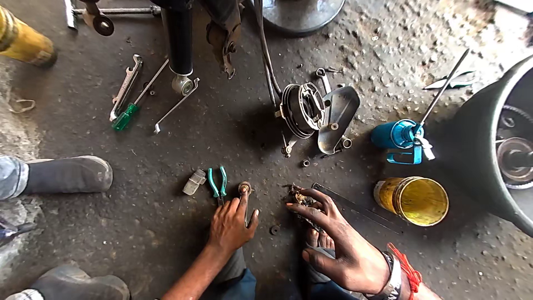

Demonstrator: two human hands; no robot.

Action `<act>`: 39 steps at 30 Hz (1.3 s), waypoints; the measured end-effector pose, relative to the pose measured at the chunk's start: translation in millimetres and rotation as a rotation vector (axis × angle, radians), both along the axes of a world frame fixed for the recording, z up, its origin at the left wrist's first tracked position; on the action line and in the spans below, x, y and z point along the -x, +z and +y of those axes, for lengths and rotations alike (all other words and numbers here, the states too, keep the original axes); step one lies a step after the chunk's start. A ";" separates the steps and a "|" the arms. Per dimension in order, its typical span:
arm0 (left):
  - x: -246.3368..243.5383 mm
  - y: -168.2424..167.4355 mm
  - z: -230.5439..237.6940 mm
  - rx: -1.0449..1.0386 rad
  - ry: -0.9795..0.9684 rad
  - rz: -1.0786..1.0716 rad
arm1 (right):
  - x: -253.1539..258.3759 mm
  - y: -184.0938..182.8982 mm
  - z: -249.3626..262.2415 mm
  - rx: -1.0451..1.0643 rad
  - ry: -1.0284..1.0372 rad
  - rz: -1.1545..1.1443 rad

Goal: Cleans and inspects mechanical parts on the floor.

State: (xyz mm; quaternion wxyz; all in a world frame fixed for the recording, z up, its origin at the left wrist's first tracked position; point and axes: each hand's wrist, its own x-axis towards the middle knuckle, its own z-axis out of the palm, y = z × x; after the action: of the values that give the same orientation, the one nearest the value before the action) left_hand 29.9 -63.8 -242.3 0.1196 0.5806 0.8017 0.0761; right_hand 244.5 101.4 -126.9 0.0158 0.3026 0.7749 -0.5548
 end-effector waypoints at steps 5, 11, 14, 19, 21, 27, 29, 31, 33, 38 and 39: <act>1.1 1.0 1.9 0.003 0.002 -0.002 | -0.2 0.5 -0.5 0.006 -0.007 -0.012; 1.5 2.7 2.5 0.027 0.007 -0.001 | -0.4 -0.6 -0.3 -0.011 -0.017 -0.027; 0.9 7.1 5.4 0.060 0.016 -0.012 | -3.2 -5.9 -1.4 -0.094 -0.038 -0.151; 3.9 24.8 18.1 0.264 0.040 -0.089 | -12.2 -23.4 -4.6 -0.265 0.014 -0.385; 3.9 39.7 26.1 0.432 0.055 -0.147 | -14.6 -28.8 -5.7 -0.248 0.064 -0.524; -6.2 77.7 24.9 0.393 -0.026 -0.353 | -33.0 -68.6 -19.3 -0.271 0.213 -0.770; -4.7 82.6 28.1 0.538 -0.033 -0.585 | -38.2 -87.7 -23.0 -0.322 0.180 -0.719; -5.2 83.3 31.8 0.655 0.047 -0.861 | -44.7 -101.1 -21.3 -0.373 0.102 -0.574; -9.3 79.6 31.6 0.638 0.158 -1.141 | -46.2 -99.1 -13.9 -0.304 -0.006 -0.371; -24.9 82.8 24.4 0.310 0.385 -1.645 | -7.8 -39.9 -23.6 0.098 -0.015 0.106; -28.7 85.7 21.0 0.219 0.459 -1.667 | 0.0 -32.5 -27.2 0.191 0.060 0.127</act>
State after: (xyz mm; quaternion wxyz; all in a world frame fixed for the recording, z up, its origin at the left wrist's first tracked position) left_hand 58.7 -42.7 -156.6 0.7045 0.1449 0.5527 0.4209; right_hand 244.5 74.3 -159.4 0.0121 0.2408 0.7265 -0.6434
